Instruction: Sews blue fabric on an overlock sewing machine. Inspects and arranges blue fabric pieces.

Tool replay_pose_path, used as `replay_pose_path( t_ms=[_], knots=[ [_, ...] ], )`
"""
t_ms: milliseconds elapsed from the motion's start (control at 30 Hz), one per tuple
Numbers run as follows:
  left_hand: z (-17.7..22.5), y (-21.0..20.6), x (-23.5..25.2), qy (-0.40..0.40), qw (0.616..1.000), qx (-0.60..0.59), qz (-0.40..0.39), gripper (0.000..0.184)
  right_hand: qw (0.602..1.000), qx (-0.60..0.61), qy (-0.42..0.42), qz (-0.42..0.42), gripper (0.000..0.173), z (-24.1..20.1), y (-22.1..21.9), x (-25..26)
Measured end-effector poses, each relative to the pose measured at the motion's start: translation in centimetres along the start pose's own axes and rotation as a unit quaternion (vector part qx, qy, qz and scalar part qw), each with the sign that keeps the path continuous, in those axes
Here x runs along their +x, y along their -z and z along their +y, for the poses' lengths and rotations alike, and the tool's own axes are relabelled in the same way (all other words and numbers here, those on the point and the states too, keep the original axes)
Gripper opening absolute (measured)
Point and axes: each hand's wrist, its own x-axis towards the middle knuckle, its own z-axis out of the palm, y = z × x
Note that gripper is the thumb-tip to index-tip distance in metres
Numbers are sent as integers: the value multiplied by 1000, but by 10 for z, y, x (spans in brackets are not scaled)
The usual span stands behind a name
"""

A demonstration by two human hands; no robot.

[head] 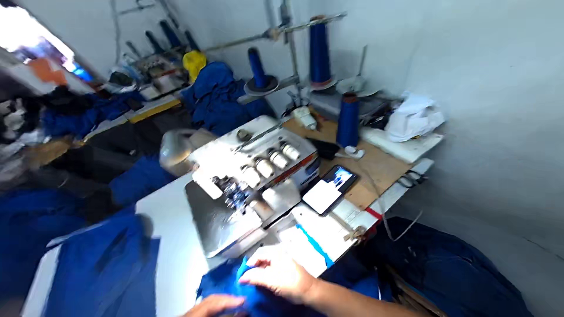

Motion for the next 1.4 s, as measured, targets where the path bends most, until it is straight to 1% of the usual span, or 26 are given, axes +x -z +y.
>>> replay_pose_path(
  t_ms=[67,133,167,233,267,300,367,400,467,533,567,700,800,867,933,1033,1100,1167,1233,1300,1400],
  knots=[
    [2,-14,-1,-32,999,15,14,11,997,49,-62,6,11,4,2,-7],
    [10,-27,0,-73,997,-32,26,11,991,87,-102,16,6,5,3,-12],
    [18,-33,-1,-88,993,-74,11,11,990,98,-99,23,5,4,3,-16],
    [33,-42,-3,-104,984,-147,-16,10,990,113,-78,28,12,3,4,-23],
    [33,-45,-4,-100,985,-143,-6,10,989,120,-80,29,15,3,4,-26],
    [27,-48,-4,-81,991,-105,22,10,988,124,-91,34,16,3,3,-28],
    [5,-55,-4,-11,994,-17,105,9,986,131,-99,40,16,4,2,-32],
    [-2,-58,-5,23,992,-1,128,9,985,137,-93,41,13,5,1,-34],
    [0,-61,-6,44,991,-28,127,9,982,160,-88,40,4,5,2,-35],
    [7,-63,-5,41,990,-65,121,8,978,178,-102,44,4,4,2,-36],
    [6,-63,-5,47,988,-64,131,8,978,174,-100,46,4,5,2,-36],
    [-7,-61,-3,96,980,-24,174,5,987,136,-70,39,8,9,3,-39],
    [-11,-59,-4,124,976,15,176,5,986,144,-72,41,8,8,3,-41],
    [-13,-59,-7,108,977,52,178,9,986,140,-74,48,8,10,3,-42],
    [-13,-59,-9,80,977,76,185,8,988,127,-70,56,9,11,3,-43],
    [-4,-59,-10,51,984,43,165,10,987,127,-78,57,12,12,3,-43],
    [0,-60,-10,47,986,28,159,10,986,136,-83,55,12,12,2,-44],
    [-5,-60,-9,74,981,30,176,9,988,132,-66,45,10,12,2,-46],
    [-12,-59,-7,122,974,-4,189,7,992,115,-37,36,12,14,3,-48],
    [-15,-59,-6,159,967,-46,193,8,994,103,-25,38,13,16,3,-50],
    [-17,-60,-6,178,963,-58,193,8,994,101,-17,37,13,20,4,-51]
  ],
)
